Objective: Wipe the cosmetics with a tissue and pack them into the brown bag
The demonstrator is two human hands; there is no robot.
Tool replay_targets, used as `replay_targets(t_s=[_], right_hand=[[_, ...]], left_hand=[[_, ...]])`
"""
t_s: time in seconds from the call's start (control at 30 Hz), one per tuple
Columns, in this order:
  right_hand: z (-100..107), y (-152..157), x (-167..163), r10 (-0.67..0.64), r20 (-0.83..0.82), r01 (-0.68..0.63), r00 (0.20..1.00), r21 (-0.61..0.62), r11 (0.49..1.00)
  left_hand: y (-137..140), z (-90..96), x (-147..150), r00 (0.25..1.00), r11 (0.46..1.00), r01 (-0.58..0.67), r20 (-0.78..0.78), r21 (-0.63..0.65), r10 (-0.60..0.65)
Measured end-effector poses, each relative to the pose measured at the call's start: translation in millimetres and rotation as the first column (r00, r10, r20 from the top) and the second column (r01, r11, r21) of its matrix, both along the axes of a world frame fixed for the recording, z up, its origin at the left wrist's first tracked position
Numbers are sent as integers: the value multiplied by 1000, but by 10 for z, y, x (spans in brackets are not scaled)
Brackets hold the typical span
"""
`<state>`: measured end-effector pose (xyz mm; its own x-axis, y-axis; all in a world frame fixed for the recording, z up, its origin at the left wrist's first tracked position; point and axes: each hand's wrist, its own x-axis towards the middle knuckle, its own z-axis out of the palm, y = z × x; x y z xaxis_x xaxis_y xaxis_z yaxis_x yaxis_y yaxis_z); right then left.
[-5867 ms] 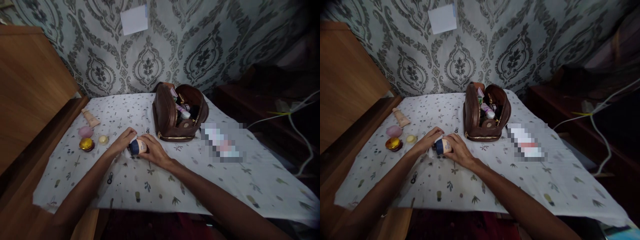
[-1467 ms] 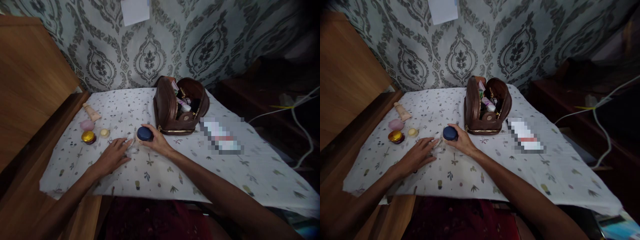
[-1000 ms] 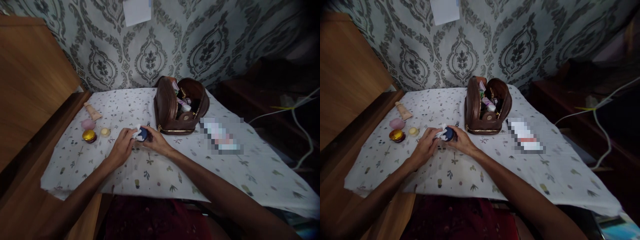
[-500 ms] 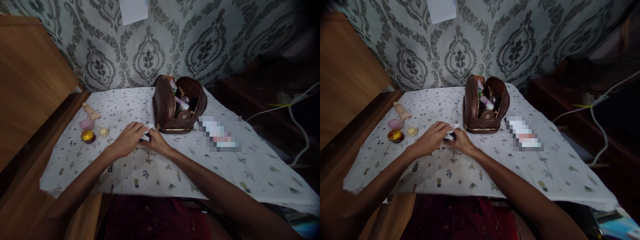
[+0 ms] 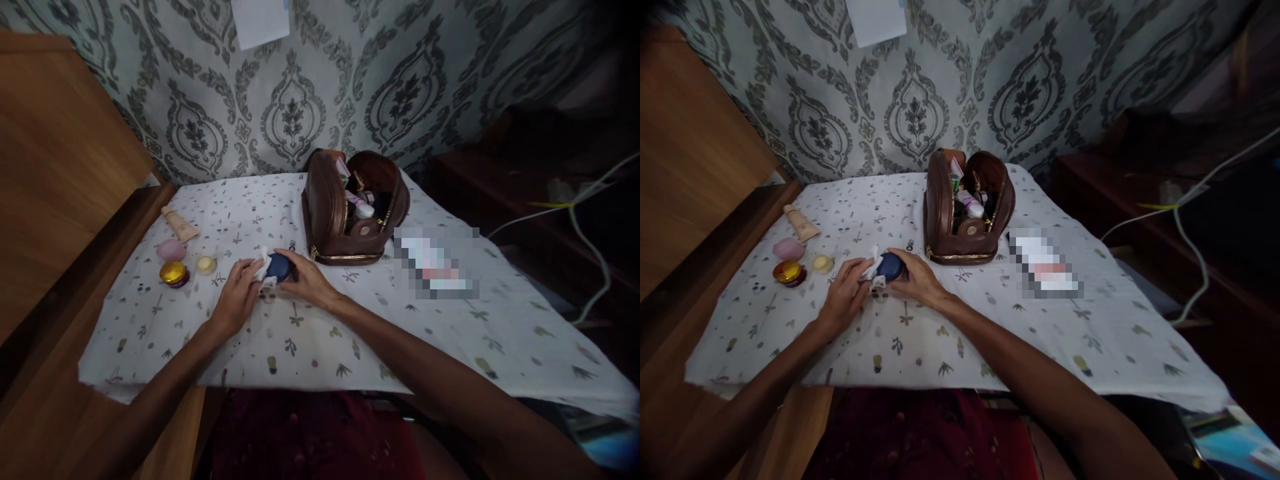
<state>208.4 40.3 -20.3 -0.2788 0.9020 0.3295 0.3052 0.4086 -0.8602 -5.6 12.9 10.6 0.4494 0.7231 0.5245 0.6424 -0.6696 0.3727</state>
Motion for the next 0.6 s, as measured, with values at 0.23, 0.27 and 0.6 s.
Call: replay_targets(t_s=[0.23, 0.27, 0.6], right_hand=[[62, -76, -94, 53, -202, -70, 978, -81, 994], [53, -76, -99, 42, -219, -65, 975, -95, 993], [23, -26, -29, 57, -304, -116, 951, -179, 977]], left_hand=[[139, 75, 10, 985, 960, 33, 171, -277, 15], [140, 86, 3, 984, 955, 56, 179, -290, -3], [4, 31, -27, 994, 982, 109, 13, -153, -108]])
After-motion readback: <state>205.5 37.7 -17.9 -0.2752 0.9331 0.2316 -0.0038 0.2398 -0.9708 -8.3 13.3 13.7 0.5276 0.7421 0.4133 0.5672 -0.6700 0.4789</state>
